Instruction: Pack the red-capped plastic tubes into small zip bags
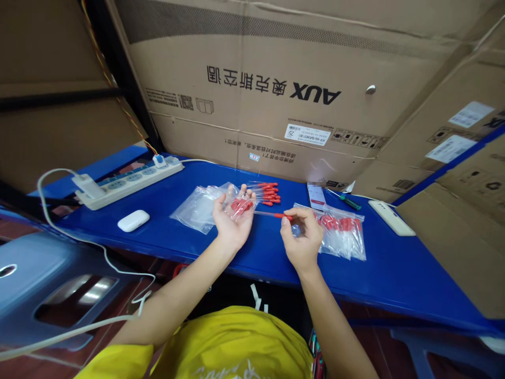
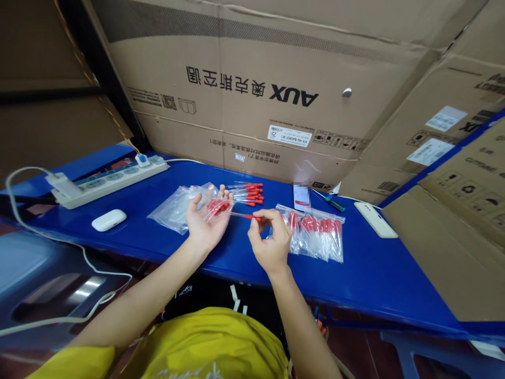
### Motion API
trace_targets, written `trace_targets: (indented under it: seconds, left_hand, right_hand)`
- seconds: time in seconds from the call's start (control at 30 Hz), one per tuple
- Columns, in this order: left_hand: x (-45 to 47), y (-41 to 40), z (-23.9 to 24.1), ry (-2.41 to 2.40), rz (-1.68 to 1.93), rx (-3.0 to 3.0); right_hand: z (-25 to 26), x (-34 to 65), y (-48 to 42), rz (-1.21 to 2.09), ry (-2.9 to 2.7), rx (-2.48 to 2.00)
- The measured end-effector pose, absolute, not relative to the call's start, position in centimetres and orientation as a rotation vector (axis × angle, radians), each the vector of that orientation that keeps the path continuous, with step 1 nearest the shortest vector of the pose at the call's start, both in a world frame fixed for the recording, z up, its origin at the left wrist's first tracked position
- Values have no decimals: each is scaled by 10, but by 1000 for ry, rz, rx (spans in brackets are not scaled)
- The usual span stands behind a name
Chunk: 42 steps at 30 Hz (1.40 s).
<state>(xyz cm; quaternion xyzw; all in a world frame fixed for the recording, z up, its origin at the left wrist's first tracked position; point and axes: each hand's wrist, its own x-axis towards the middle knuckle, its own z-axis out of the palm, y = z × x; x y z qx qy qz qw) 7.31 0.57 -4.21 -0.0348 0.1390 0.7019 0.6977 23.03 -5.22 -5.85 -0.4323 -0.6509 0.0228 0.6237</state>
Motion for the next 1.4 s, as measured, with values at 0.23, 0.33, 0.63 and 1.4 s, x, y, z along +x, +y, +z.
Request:
trace_targets:
  seconds: [0.23, 0.33, 0.63, 1.4]
  left_hand:
    - [74, 4, -40, 283, 1543, -75]
    - [72, 6, -43, 301, 1560, -54]
    - [72, 6, -44, 325, 1654, 23]
    - [82, 2, -41, 591, 1452, 240]
  right_hand:
    - [-58, 228, -54, 29, -1449, -1003]
    - [-59, 230, -50, 46, -1335, -1102]
    - [-73, 235, -33, 327, -1583, -1430]
    - [-78, 230, -34, 309, -1690, -1525]
